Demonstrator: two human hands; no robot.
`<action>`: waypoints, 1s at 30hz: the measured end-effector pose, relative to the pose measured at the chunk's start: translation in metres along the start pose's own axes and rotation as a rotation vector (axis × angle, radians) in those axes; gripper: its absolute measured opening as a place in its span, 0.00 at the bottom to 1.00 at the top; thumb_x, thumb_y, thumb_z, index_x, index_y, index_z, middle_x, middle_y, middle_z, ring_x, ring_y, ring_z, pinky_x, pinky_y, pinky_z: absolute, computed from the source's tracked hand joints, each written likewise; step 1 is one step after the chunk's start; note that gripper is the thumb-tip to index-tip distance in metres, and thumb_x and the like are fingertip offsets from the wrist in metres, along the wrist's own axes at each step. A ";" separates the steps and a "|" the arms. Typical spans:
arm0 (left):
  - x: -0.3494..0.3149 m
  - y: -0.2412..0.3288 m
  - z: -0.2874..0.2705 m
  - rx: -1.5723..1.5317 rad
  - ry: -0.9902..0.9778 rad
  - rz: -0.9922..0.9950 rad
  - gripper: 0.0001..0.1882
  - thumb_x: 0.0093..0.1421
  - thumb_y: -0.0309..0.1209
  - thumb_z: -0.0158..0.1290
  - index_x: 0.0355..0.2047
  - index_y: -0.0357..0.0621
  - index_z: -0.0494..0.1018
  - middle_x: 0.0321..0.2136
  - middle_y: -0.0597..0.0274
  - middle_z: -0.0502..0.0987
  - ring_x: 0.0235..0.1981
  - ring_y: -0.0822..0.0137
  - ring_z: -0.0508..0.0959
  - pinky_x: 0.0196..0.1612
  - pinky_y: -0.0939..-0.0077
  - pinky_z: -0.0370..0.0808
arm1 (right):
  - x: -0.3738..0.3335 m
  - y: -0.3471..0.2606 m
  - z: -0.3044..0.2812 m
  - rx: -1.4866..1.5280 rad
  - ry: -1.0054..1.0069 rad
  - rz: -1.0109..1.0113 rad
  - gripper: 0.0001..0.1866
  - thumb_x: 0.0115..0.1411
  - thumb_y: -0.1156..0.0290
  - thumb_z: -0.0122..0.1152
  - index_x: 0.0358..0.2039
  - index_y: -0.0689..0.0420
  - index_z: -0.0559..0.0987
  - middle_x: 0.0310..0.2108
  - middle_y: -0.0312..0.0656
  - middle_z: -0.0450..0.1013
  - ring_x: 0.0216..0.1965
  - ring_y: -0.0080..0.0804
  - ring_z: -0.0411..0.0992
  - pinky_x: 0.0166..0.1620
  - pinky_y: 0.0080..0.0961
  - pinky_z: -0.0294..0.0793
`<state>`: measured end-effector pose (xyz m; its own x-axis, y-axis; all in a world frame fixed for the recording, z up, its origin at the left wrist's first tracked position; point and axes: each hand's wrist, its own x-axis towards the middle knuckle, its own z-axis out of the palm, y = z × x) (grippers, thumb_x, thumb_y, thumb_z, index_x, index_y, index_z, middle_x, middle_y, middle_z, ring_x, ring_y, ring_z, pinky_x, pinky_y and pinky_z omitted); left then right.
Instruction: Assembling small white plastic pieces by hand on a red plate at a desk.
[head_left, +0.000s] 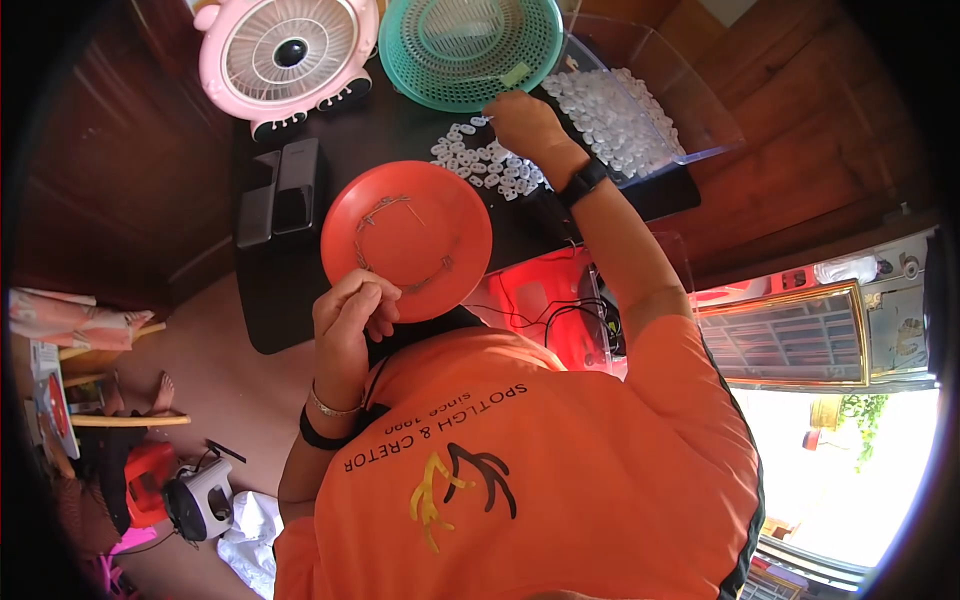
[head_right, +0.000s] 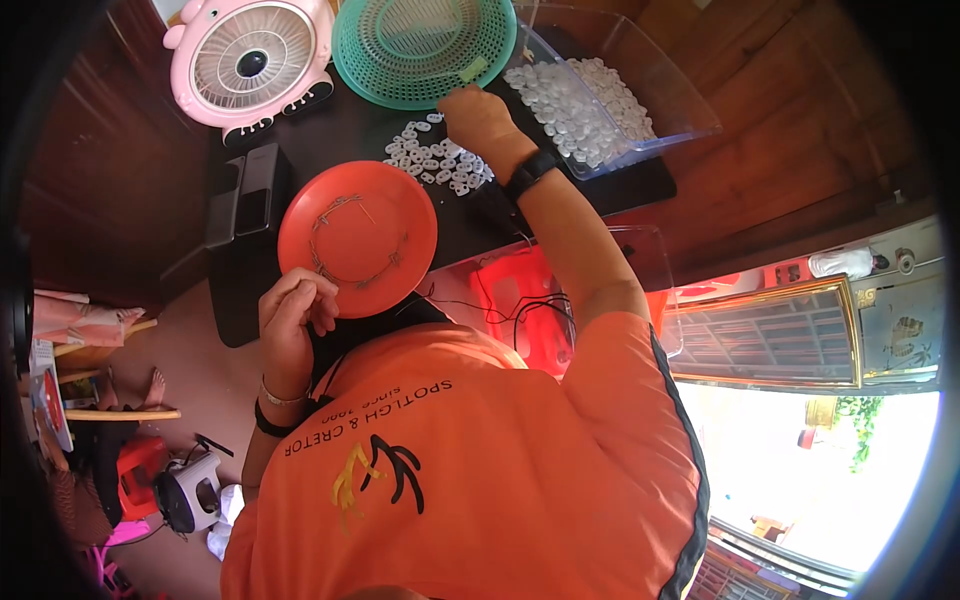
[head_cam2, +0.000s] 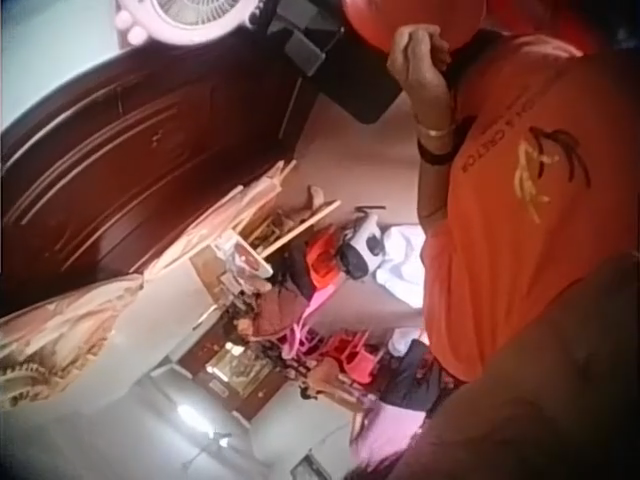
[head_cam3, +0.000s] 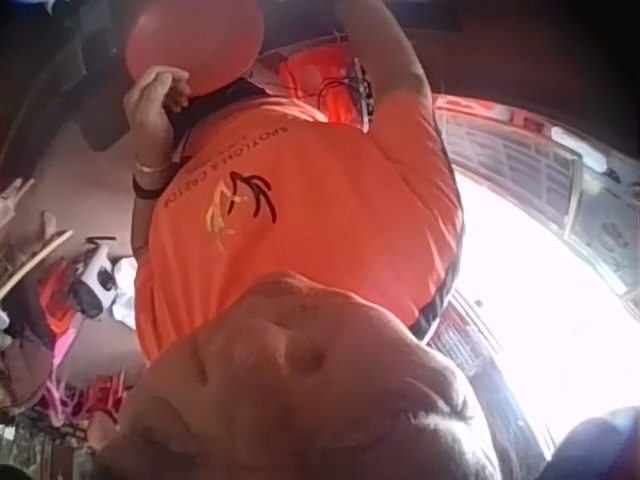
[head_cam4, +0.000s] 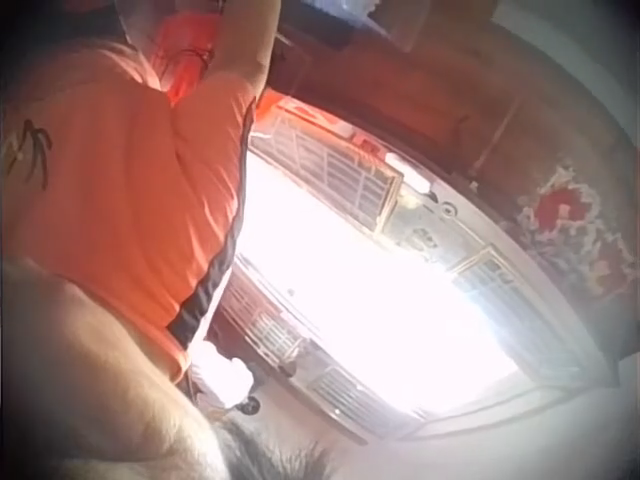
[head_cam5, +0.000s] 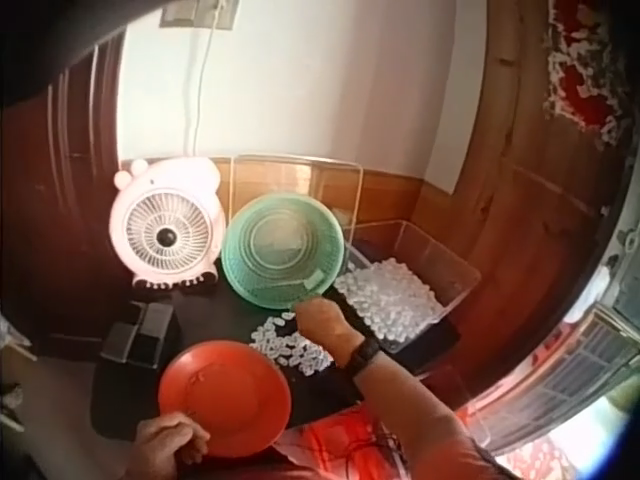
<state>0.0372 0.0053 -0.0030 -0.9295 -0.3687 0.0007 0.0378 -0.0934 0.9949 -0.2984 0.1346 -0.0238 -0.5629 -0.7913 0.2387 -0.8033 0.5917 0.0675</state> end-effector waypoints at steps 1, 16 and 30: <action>-0.001 0.000 -0.001 0.000 0.001 -0.004 0.15 0.62 0.33 0.41 0.28 0.37 0.73 0.19 0.64 0.72 0.18 0.77 0.69 0.21 0.86 0.62 | 0.002 -0.003 0.001 -0.049 -0.016 -0.006 0.13 0.53 0.73 0.51 0.37 0.53 0.80 0.38 0.44 0.75 0.44 0.45 0.72 0.45 0.38 0.75; 0.001 -0.002 -0.002 -0.047 -0.040 -0.035 0.13 0.62 0.32 0.43 0.28 0.39 0.75 0.19 0.68 0.72 0.18 0.79 0.68 0.21 0.86 0.61 | 0.024 0.018 -0.002 0.147 -0.210 0.007 0.06 0.46 0.67 0.58 0.22 0.54 0.79 0.24 0.45 0.76 0.30 0.45 0.75 0.33 0.36 0.72; -0.003 -0.004 -0.004 -0.034 0.005 -0.043 0.13 0.62 0.33 0.43 0.28 0.40 0.74 0.19 0.67 0.73 0.17 0.79 0.68 0.21 0.87 0.61 | 0.011 0.000 -0.026 0.470 -0.027 -0.021 0.10 0.52 0.68 0.56 0.33 0.56 0.81 0.31 0.44 0.78 0.34 0.41 0.76 0.39 0.32 0.74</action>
<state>0.0408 0.0031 -0.0075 -0.9287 -0.3683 -0.0428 0.0100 -0.1402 0.9901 -0.2993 0.1300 0.0042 -0.5450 -0.8101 0.2159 -0.8123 0.4465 -0.3752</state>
